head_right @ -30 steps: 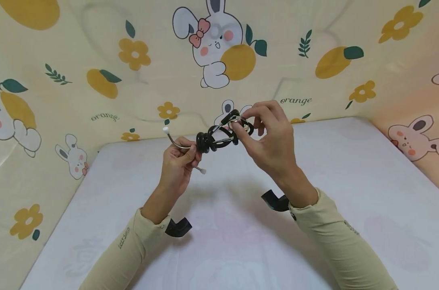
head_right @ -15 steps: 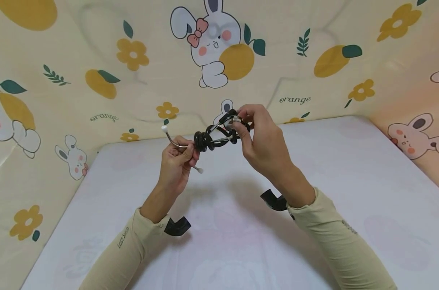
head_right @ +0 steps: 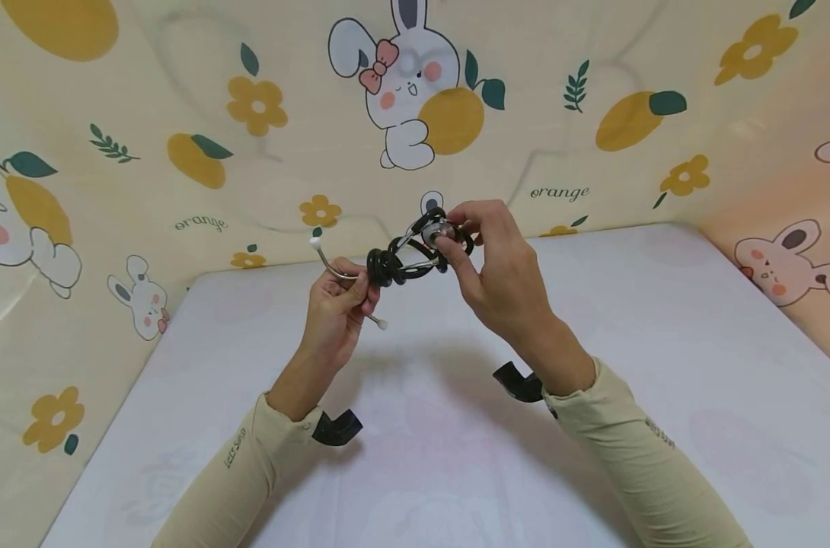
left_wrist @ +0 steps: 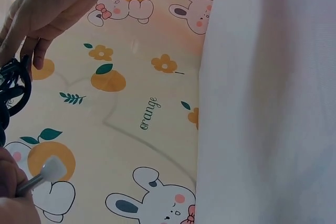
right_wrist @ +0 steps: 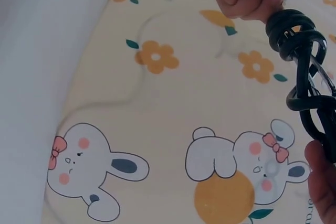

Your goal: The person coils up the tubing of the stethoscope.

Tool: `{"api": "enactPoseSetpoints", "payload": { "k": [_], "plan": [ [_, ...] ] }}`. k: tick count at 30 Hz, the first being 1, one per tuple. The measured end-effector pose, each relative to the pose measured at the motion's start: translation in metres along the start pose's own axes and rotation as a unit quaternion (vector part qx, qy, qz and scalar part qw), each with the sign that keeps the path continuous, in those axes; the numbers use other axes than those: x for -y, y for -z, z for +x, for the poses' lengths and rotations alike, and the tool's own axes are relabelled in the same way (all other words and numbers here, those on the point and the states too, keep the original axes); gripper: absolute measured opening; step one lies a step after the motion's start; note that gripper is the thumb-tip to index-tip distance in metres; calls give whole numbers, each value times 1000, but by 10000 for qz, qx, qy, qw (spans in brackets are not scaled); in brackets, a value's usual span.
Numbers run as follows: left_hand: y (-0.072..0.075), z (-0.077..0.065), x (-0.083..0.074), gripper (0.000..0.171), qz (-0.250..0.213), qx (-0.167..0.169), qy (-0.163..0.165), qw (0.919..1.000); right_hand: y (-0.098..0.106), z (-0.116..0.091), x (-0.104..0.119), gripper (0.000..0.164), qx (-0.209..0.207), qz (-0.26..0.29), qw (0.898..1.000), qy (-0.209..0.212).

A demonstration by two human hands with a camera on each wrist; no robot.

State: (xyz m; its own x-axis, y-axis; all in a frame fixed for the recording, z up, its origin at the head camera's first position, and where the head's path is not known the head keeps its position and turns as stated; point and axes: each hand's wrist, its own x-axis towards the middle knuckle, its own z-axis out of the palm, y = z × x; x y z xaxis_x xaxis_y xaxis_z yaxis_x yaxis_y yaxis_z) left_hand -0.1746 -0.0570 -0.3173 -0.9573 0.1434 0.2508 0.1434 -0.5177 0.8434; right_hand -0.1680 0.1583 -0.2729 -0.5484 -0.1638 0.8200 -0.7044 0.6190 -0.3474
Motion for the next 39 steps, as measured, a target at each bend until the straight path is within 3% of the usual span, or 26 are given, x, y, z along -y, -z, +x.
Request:
{"api": "enactPoseSetpoints", "payload": {
  "k": [4,9,13,18,21,25,31,36,39],
  "plan": [
    [-2,-1,1,9,103,6,27,9999,1,0,2,54,-71,-259,9995,-149],
    [-4,-2,0,23,339,-6,-20,9994,3,0,2,45,-477,-663,9967,-31],
    [-4,-3,-2,25,386,-65,-133,9991,4,-1,2,38,-768,-344,9964,-42],
    [-2,-3,-1,24,112,-102,42,9999,-1,-4,5,34,-987,-83,9949,-206],
    [-1,-2,0,21,54,-7,64,10000,-3,-4,7,36,-969,-142,9947,-301],
    [2,-1,-1,14,142,73,82,9998,0,-2,6,46,-518,-124,9978,-386],
    [5,4,-3,14,890,-139,250,9956,4,0,2,45,-110,19,9982,-591],
    [5,7,-6,29,1812,-668,44,9812,6,2,-3,31,-281,267,9954,-877],
    [7,8,-6,24,2082,-904,40,9739,7,3,-7,31,-33,383,9933,-1092]
  ]
}}
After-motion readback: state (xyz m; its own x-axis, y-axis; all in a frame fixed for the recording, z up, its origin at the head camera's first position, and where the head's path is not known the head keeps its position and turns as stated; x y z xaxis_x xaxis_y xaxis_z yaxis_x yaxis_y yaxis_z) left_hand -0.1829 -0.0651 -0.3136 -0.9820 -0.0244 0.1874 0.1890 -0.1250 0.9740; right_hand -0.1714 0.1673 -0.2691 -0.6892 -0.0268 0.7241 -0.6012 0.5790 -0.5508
